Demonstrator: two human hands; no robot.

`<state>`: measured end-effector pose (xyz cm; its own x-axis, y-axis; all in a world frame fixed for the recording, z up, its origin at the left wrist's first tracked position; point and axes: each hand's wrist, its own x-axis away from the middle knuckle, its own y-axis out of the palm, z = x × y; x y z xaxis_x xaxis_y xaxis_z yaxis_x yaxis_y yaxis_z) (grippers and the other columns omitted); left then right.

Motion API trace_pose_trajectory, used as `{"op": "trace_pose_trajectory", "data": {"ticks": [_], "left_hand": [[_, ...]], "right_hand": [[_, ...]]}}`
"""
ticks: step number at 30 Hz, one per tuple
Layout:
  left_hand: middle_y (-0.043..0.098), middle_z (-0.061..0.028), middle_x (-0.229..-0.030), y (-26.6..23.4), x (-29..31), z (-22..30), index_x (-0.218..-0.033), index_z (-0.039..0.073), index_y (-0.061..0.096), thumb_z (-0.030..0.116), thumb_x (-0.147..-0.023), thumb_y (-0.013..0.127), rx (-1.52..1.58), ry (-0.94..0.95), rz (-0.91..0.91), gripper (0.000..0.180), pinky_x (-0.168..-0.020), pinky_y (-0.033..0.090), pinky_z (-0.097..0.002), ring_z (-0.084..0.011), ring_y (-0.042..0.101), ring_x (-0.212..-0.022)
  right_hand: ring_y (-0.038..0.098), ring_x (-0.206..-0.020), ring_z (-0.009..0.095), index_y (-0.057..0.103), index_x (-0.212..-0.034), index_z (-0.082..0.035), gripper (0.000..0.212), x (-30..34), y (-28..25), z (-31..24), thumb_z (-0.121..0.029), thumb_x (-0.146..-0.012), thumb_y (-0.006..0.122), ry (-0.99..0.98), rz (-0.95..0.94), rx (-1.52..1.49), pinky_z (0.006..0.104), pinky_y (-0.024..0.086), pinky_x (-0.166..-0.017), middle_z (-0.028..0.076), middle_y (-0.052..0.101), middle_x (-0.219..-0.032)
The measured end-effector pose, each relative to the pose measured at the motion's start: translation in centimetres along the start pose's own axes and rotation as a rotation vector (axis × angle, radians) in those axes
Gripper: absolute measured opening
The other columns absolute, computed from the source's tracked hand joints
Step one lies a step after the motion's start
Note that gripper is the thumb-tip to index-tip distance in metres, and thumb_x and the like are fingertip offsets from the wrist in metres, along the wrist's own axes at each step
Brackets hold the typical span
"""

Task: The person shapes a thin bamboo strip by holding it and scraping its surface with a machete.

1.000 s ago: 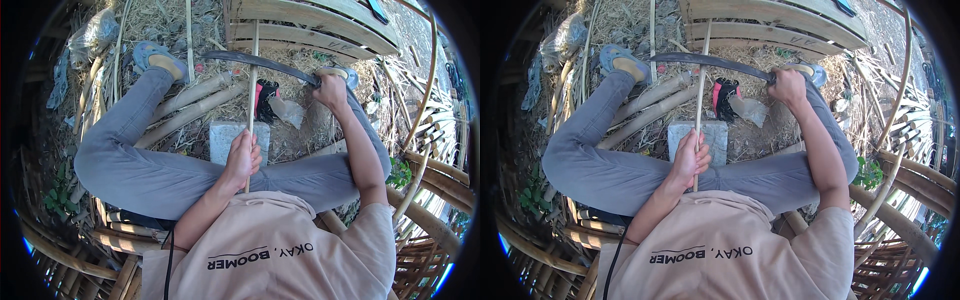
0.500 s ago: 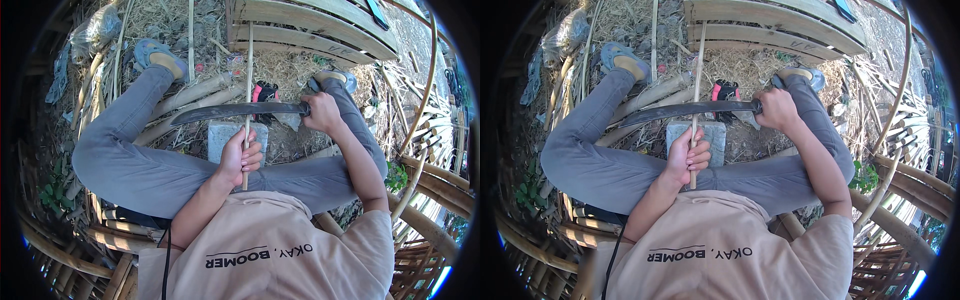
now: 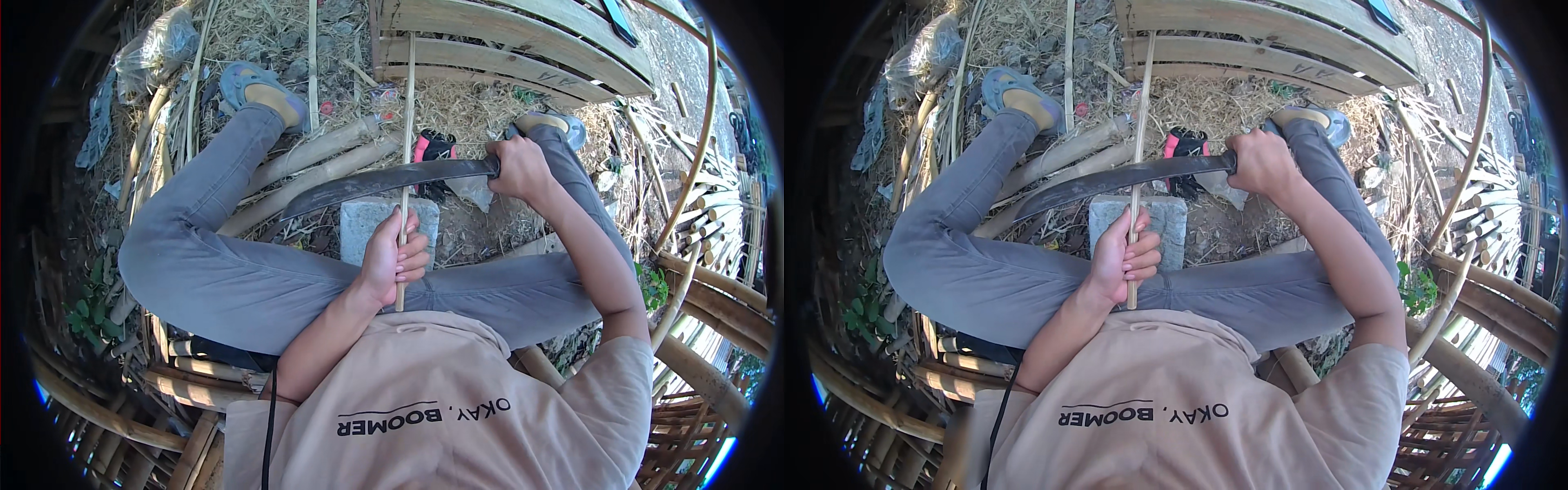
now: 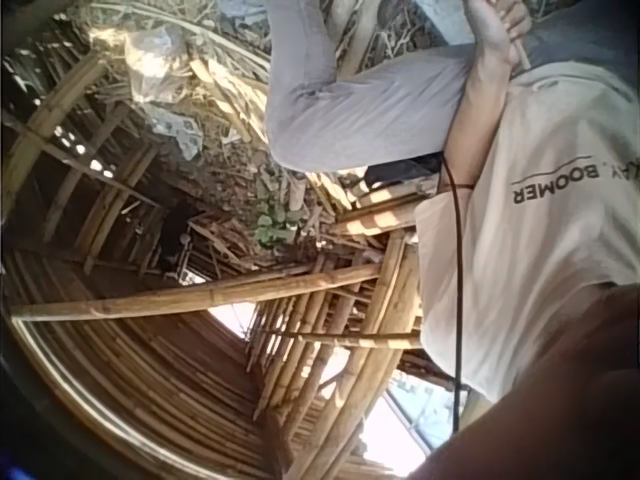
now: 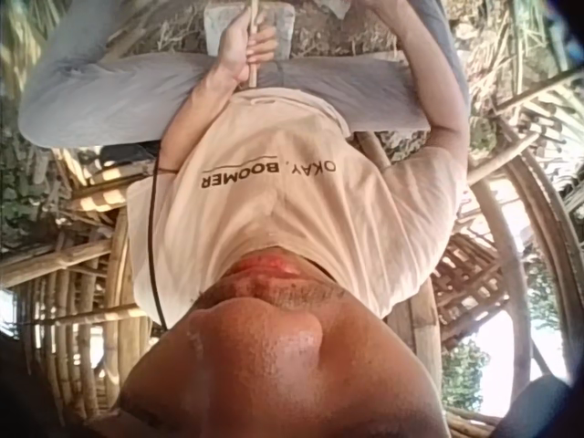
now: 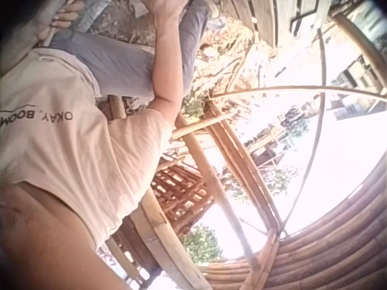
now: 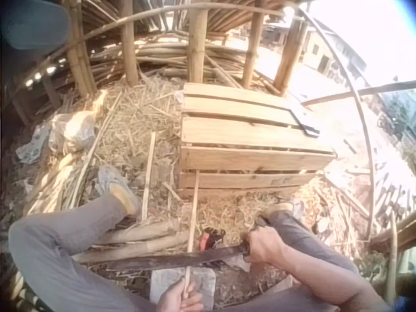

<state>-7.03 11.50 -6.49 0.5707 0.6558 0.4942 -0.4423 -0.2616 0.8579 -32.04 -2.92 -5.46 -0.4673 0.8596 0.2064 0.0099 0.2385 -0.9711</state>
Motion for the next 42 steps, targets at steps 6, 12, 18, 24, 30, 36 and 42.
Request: {"op": "trace_pose_trajectory", "data": {"ticks": [6, 12, 18, 24, 30, 36, 42], "left_hand": [[0.028, 0.0077, -0.055, 0.4, 0.4, -0.1, -0.087, 0.020, 0.042, 0.047, -0.108, 0.032, -0.012, 0.013, 0.031, 0.037, -0.034, 0.019, -0.0187, -0.0025, 0.021, -0.040], [0.029, 0.0076, -0.054, 0.5, 0.2, -0.1, -0.087, 0.019, 0.045, 0.045, -0.108, 0.034, -0.004, 0.084, 0.061, 0.035, -0.034, 0.020, -0.0187, -0.0025, 0.022, -0.040], [0.030, 0.0071, -0.054, 0.8, -0.3, -0.3, -0.088, 0.019, 0.046, 0.043, -0.108, 0.035, -0.049, 0.113, 0.130, 0.033, -0.034, 0.021, -0.0197, -0.0028, 0.024, -0.041], [0.031, 0.0066, -0.055, 1.1, -0.5, -0.8, -0.091, 0.017, 0.048, 0.040, -0.109, 0.034, -0.175, 0.174, 0.261, 0.032, -0.034, 0.021, -0.0207, -0.0036, 0.025, -0.041], [0.031, 0.0063, -0.055, 1.2, -0.6, -0.9, -0.091, 0.017, 0.048, 0.038, -0.109, 0.034, -0.167, 0.183, 0.271, 0.031, -0.035, 0.021, -0.0212, -0.0039, 0.025, -0.041], [0.031, 0.0061, -0.055, 1.3, -0.5, -0.7, -0.091, 0.017, 0.048, 0.036, -0.109, 0.035, -0.179, 0.181, 0.248, 0.030, -0.035, 0.021, -0.0209, -0.0040, 0.025, -0.041], [0.031, 0.0061, -0.056, 1.6, -0.5, -1.3, -0.090, 0.017, 0.044, 0.037, -0.109, 0.032, -0.316, 0.188, 0.332, 0.031, -0.034, 0.020, -0.0215, -0.0039, 0.026, -0.041]], "right_hand": [[0.071, -0.078, 0.037, 0.074, -0.093, -0.010, 0.033, -2.0, -0.4, 1.8, -0.021, -0.062, 0.072, 0.110, 0.056, 0.043, 0.0464, 0.058, -0.076, 0.020, 0.070, -0.077], [0.070, -0.074, 0.037, 0.075, -0.097, -0.010, 0.037, -1.2, -3.0, 4.7, -0.018, -0.062, 0.065, 0.174, 0.158, 0.105, 0.0461, 0.058, -0.073, 0.021, 0.069, -0.074], [0.068, -0.073, 0.037, 0.075, -0.095, -0.009, 0.039, 2.5, -1.8, 1.1, -0.018, -0.057, 0.067, 0.037, 0.101, 0.023, 0.0459, 0.056, -0.071, 0.019, 0.066, -0.070], [0.068, -0.073, 0.038, 0.074, -0.092, -0.007, 0.037, 2.8, -1.8, -0.2, -0.020, -0.057, 0.068, -0.022, 0.020, 0.035, 0.0458, 0.056, -0.073, 0.019, 0.065, -0.068], [0.068, -0.072, 0.038, 0.072, -0.090, -0.007, 0.036, 3.3, -1.3, -0.1, -0.020, -0.057, 0.068, -0.042, 0.058, 0.016, 0.0455, 0.056, -0.071, 0.020, 0.065, -0.066], [0.068, -0.070, 0.038, 0.071, -0.088, -0.007, 0.034, 4.1, -1.1, -0.3, -0.020, -0.056, 0.068, -0.012, 0.031, -0.021, 0.0455, 0.056, -0.070, 0.019, 0.065, -0.066], [0.069, -0.075, 0.038, 0.072, -0.088, -0.007, 0.033, 3.5, -1.1, -0.1, -0.019, -0.057, 0.072, 0.066, -0.043, 0.022, 0.0448, 0.057, -0.074, 0.019, 0.068, -0.072]]}}
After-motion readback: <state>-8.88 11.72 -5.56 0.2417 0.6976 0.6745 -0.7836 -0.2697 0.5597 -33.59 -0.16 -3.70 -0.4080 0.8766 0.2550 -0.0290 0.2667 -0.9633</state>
